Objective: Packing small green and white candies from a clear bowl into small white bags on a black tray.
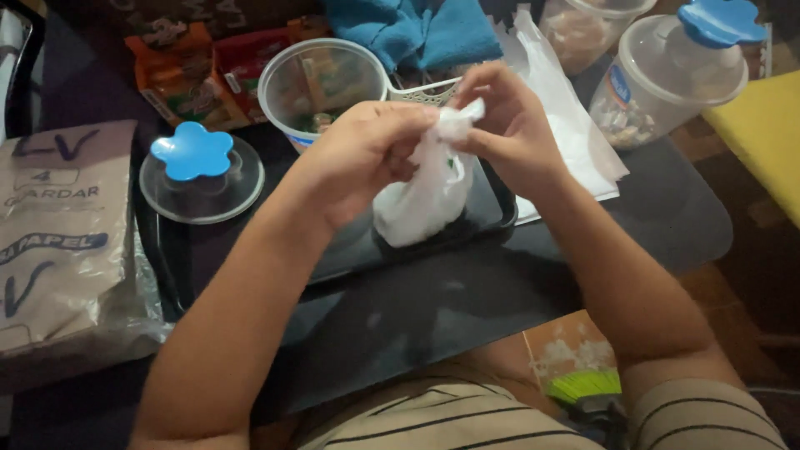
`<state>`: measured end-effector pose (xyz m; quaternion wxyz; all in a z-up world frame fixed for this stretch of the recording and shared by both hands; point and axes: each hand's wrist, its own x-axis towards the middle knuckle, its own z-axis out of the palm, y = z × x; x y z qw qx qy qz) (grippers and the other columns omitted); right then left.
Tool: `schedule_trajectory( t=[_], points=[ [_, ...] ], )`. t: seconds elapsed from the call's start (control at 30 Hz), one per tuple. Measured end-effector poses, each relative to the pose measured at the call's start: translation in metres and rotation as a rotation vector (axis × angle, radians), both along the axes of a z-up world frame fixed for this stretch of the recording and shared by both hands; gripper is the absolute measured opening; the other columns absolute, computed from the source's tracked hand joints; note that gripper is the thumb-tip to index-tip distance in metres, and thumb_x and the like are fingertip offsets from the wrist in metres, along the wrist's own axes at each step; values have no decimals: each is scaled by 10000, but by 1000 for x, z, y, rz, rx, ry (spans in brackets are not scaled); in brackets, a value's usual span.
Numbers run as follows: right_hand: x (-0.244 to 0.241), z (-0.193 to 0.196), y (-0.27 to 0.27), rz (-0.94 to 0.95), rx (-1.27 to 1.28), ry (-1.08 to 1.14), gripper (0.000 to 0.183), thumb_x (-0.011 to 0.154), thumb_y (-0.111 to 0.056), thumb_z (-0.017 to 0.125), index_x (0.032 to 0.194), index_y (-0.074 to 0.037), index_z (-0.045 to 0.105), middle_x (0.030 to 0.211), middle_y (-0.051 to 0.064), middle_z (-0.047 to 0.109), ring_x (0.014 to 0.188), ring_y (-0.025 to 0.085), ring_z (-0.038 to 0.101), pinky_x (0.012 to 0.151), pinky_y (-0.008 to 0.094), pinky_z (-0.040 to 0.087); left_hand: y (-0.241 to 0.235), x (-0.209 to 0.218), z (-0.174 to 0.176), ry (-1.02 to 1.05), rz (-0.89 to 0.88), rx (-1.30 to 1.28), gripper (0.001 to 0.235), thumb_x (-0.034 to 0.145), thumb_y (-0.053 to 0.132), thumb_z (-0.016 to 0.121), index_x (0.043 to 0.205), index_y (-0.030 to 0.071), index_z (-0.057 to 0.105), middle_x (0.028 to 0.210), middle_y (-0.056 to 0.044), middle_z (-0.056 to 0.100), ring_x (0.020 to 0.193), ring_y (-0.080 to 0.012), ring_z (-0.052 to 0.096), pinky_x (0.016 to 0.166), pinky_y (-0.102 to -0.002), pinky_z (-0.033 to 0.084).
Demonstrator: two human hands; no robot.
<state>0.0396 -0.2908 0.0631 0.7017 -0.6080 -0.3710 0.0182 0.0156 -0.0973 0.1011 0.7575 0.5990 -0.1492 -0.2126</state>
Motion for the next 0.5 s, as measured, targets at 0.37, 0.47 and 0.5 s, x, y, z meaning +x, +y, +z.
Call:
schedule_trajectory(
  t=[0.37, 0.47, 0.5],
  points=[
    [13, 0, -16, 177, -16, -146, 193, 1031, -315, 475, 1012, -141, 555, 1078, -17, 425, 976, 95, 430, 867, 219, 384, 7, -12, 10, -582, 181, 456, 357, 949, 258, 542, 618, 134, 485, 611, 76, 382, 593, -45, 344, 536, -261, 268],
    [35, -15, -32, 26, -188, -221, 414, 1014, -453, 396, 771, -138, 509, 878, 12, 430, 857, 143, 393, 827, 274, 321, 21, -24, 22, -576, 250, 747, 242, 858, 348, 591, 759, 157, 702, 662, 70, 640, 603, -50, 520, 555, -275, 383],
    [42, -20, -36, -93, -446, -330, 357, 992, -305, 456, 708, -92, 491, 764, 20, 429, 751, 153, 396, 721, 294, 324, 23, -30, 27, -490, 230, 917, 232, 847, 391, 571, 832, 209, 713, 744, 83, 667, 680, -79, 558, 598, -319, 391]
  ],
)
